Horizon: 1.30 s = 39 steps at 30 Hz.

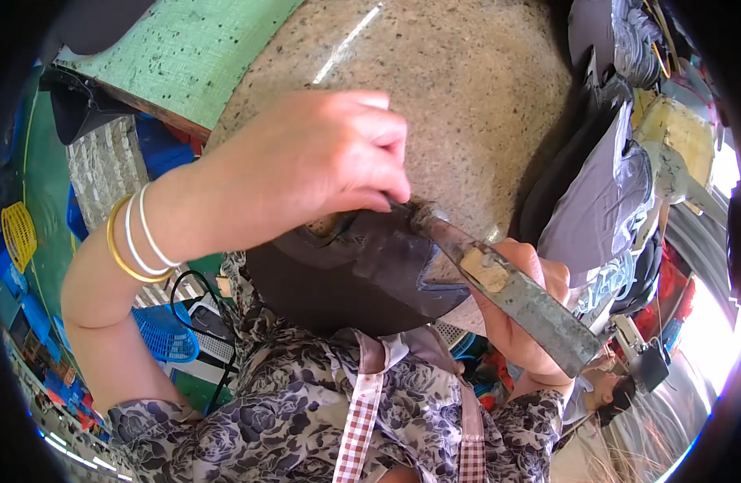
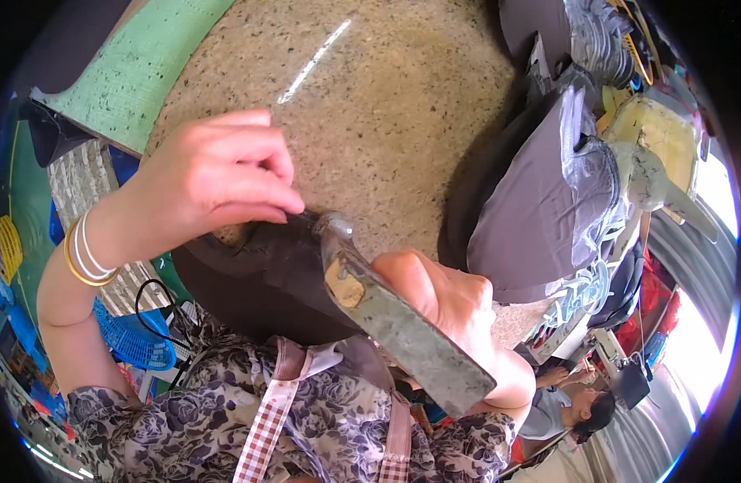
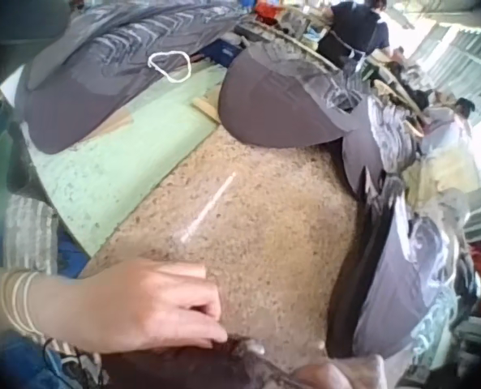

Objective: The person hammers the edges of shoe upper components using a hammer, then applies white adhesive tape along the curved edges of the components by hand.

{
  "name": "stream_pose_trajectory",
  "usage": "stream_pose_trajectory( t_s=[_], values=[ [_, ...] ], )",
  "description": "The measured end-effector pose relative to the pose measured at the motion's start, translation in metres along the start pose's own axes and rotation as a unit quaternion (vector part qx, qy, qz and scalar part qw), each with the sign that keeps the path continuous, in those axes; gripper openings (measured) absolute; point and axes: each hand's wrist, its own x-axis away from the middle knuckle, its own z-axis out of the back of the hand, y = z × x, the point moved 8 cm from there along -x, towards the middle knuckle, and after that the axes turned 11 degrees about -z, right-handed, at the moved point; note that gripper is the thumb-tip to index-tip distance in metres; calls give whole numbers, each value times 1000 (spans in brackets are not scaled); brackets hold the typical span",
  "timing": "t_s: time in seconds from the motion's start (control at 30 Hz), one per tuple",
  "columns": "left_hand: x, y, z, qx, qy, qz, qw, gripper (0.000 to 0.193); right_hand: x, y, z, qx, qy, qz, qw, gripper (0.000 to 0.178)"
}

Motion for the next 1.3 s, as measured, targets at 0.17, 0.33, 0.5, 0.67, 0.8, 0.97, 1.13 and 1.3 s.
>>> stream_pose_trajectory(
  t_s=[0.17, 0.33, 0.5, 0.67, 0.8, 0.97, 1.13, 1.3],
  values=[
    [0, 23, 3, -125, -10, 63, 990, 13, -9, -30, 6, 93, 64, 31, 993, 19],
    [13, 17, 0, -60, 5, 40, 997, 13, -18, -30, 3, 53, 2, 91, 994, 21],
    [22, 22, 6, -126, 44, 70, 989, 13, -20, -33, 5, 48, -3, 9, 999, 16],
    [25, 31, 4, -160, 54, 54, 984, 16, -21, -35, 6, 57, -11, 22, 998, 15],
    [35, 34, 12, -268, 101, 99, 953, 22, -27, -42, -3, 70, -37, 40, 996, 15],
    [40, 32, 6, -187, 99, 112, 971, 28, -25, -41, 1, 95, 6, 28, 995, 21],
    [39, 51, 2, -266, 93, 67, 957, 34, -28, -45, -2, 80, -21, 41, 996, 21],
    [53, 40, 4, -216, 144, 129, 957, 34, -30, -40, -3, 47, -22, 3, 999, 19]
  ],
)
